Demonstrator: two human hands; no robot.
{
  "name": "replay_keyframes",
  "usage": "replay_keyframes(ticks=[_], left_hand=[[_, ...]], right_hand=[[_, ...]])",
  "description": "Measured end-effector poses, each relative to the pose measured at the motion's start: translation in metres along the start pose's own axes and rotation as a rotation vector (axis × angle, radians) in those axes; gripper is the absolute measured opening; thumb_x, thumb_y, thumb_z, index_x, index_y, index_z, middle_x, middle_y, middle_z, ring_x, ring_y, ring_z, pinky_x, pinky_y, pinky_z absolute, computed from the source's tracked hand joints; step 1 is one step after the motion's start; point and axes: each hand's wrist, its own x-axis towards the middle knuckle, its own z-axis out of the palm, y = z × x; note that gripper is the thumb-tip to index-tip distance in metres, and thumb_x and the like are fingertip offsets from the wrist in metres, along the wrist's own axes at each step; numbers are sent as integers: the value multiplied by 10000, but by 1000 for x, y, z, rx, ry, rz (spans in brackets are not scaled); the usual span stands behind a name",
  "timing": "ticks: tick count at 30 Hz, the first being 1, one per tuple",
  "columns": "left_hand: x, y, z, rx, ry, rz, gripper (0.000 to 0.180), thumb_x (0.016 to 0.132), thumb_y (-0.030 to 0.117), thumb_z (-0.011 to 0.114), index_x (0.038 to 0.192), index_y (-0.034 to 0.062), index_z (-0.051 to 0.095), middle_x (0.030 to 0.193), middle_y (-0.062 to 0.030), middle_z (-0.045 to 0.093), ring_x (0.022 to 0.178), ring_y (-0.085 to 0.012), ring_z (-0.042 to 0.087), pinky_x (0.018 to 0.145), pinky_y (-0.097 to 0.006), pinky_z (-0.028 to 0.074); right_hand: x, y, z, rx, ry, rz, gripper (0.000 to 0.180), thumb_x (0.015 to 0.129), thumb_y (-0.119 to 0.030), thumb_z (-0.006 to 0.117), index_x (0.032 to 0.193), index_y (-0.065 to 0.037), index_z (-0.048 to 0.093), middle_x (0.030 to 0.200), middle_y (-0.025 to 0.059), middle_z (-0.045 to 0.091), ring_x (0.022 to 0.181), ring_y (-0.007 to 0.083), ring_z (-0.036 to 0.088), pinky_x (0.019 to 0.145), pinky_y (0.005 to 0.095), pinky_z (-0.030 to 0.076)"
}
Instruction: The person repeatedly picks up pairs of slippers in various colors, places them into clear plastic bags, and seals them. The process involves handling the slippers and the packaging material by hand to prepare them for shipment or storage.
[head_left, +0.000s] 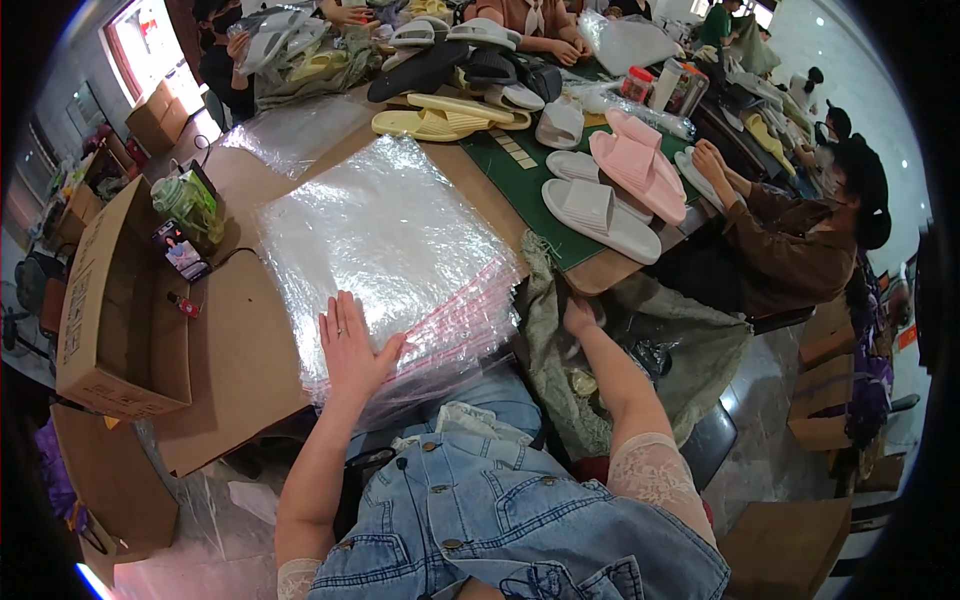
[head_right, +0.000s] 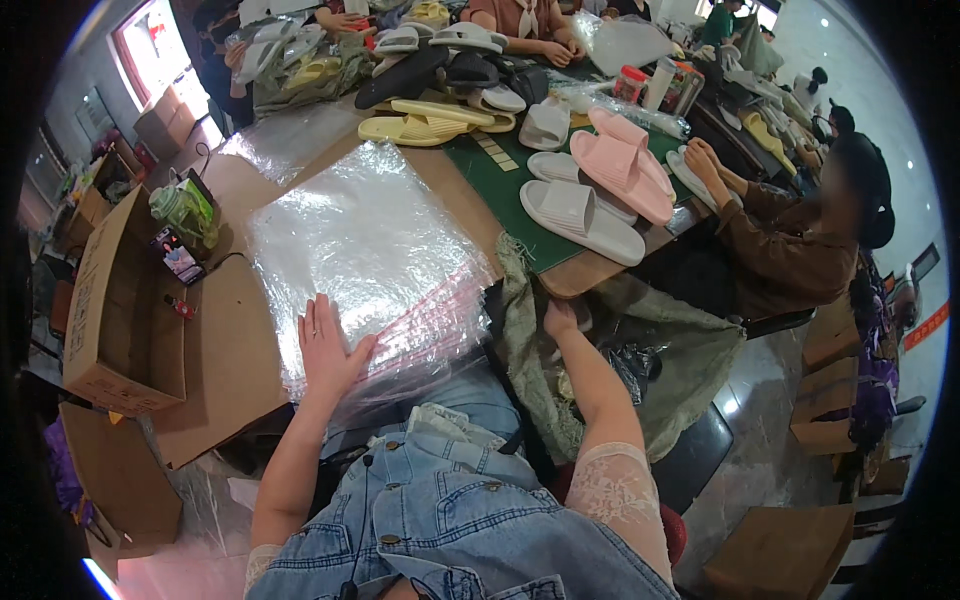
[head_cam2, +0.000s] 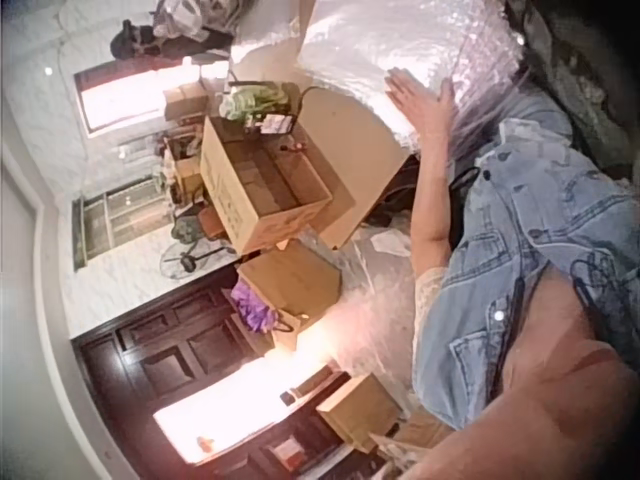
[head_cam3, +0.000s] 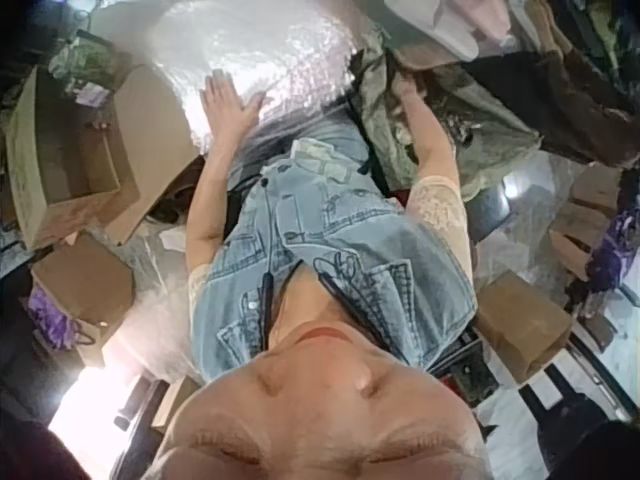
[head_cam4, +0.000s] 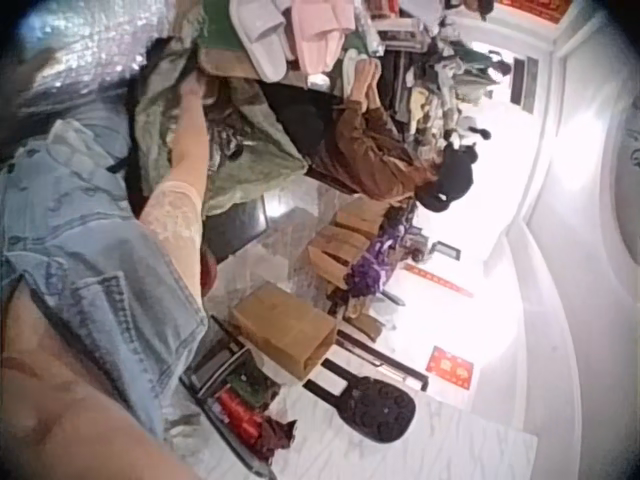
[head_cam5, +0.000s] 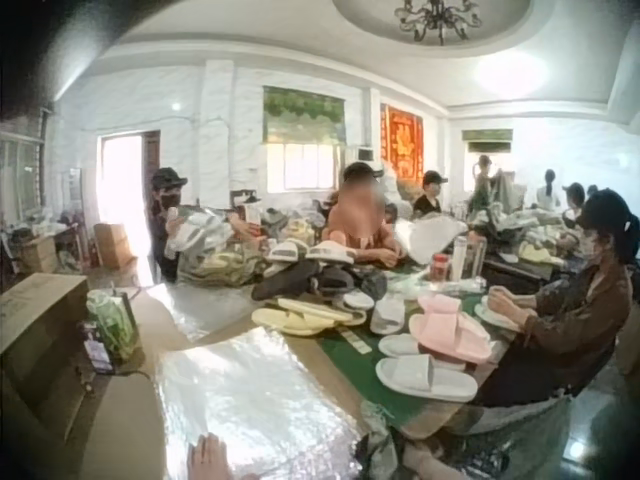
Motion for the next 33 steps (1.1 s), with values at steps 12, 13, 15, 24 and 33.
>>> replay_keyframes(ticks=[12,13,15,24,33], left_hand=[[-3,4,-3,11,16,-19,1003,850,532,677,1519,-83,254,1571,-283,311,1484,-432,243,1223,-534,128],[-4,4,-4,9,20,-19,998,850,529,677,1517,-83,257,1570,-285,312,1484,-433,243,1222,-536,129],[-4,1,-1,8,25,-9,1018,837,539,678,1511,-98,257,1559,-308,310,1481,-444,244,1222,-540,127],[-2,2,0,-14,26,-7,1027,836,562,666,1496,-122,276,1542,-336,319,1468,-472,251,1216,-560,123],[-4,1,-3,-21,16,-9,994,855,577,650,1484,-114,310,1548,-326,317,1475,-467,246,1218,-559,117]], right_hand=[[-62,-97,-264,324,-343,-169,397,855,-390,702,882,3,741,809,130,737,761,241,719,696,335,549],[-48,-94,-274,281,-54,-183,405,865,-394,695,883,9,738,803,141,731,768,261,718,701,347,547],[-20,-83,-282,247,318,-166,427,866,-407,696,871,18,729,793,163,720,775,295,712,709,374,542],[53,-146,-229,792,216,-185,358,840,-271,774,926,62,673,782,93,693,730,154,636,675,302,495],[-44,-334,-267,1250,144,-426,245,919,-180,730,975,35,627,824,18,646,723,65,562,637,227,456]])
